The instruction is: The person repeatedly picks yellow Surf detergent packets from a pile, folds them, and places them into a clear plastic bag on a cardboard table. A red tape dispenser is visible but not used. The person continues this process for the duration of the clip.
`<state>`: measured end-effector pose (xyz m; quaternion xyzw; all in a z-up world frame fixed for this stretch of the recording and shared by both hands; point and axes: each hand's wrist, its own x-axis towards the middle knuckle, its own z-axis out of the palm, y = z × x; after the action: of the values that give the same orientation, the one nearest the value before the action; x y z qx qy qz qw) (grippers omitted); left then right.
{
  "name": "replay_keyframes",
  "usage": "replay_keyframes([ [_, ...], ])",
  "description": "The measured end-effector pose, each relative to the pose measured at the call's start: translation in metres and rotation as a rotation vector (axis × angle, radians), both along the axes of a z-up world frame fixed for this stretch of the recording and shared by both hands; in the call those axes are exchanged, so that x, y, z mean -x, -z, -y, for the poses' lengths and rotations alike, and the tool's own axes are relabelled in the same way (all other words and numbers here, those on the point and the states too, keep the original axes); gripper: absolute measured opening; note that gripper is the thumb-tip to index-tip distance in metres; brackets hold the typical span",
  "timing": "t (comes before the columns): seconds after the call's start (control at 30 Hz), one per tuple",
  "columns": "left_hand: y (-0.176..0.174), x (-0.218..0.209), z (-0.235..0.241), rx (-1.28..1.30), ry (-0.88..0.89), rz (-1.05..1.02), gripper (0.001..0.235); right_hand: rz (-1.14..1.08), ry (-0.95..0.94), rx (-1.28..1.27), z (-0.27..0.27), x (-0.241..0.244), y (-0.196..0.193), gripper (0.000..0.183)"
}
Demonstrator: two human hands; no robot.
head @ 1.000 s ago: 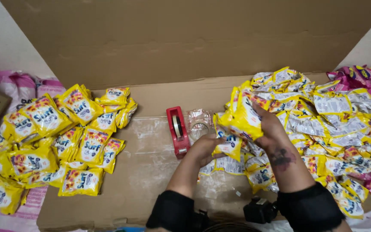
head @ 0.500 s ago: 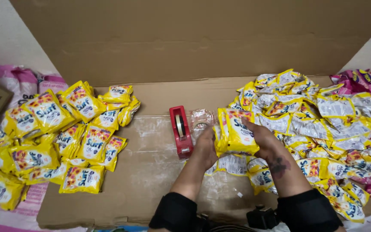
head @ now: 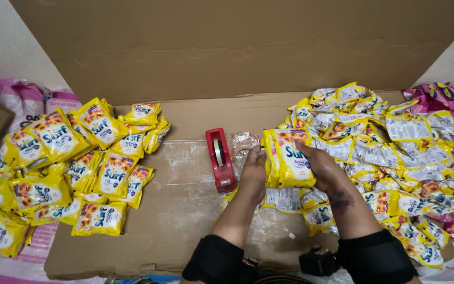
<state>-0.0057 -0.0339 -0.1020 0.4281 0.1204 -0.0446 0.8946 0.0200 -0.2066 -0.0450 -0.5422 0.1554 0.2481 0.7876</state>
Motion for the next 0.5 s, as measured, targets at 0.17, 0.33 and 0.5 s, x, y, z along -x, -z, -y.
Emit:
replay_keyframes([
  [0.17,-0.050,0.017,-0.013,0.201,0.116,-0.024,0.049,-0.017,0.060,-0.275,-0.010,0.012,0.005,0.051],
  [0.33,-0.057,0.025,-0.002,0.473,0.220,0.203,0.066,0.073,0.237,-0.500,-0.025,0.006,0.017,0.053],
  [0.5,-0.060,0.029,0.034,-0.790,-0.288,0.474,0.123,0.298,0.331,-0.564,-0.058,0.019,0.007,0.062],
])
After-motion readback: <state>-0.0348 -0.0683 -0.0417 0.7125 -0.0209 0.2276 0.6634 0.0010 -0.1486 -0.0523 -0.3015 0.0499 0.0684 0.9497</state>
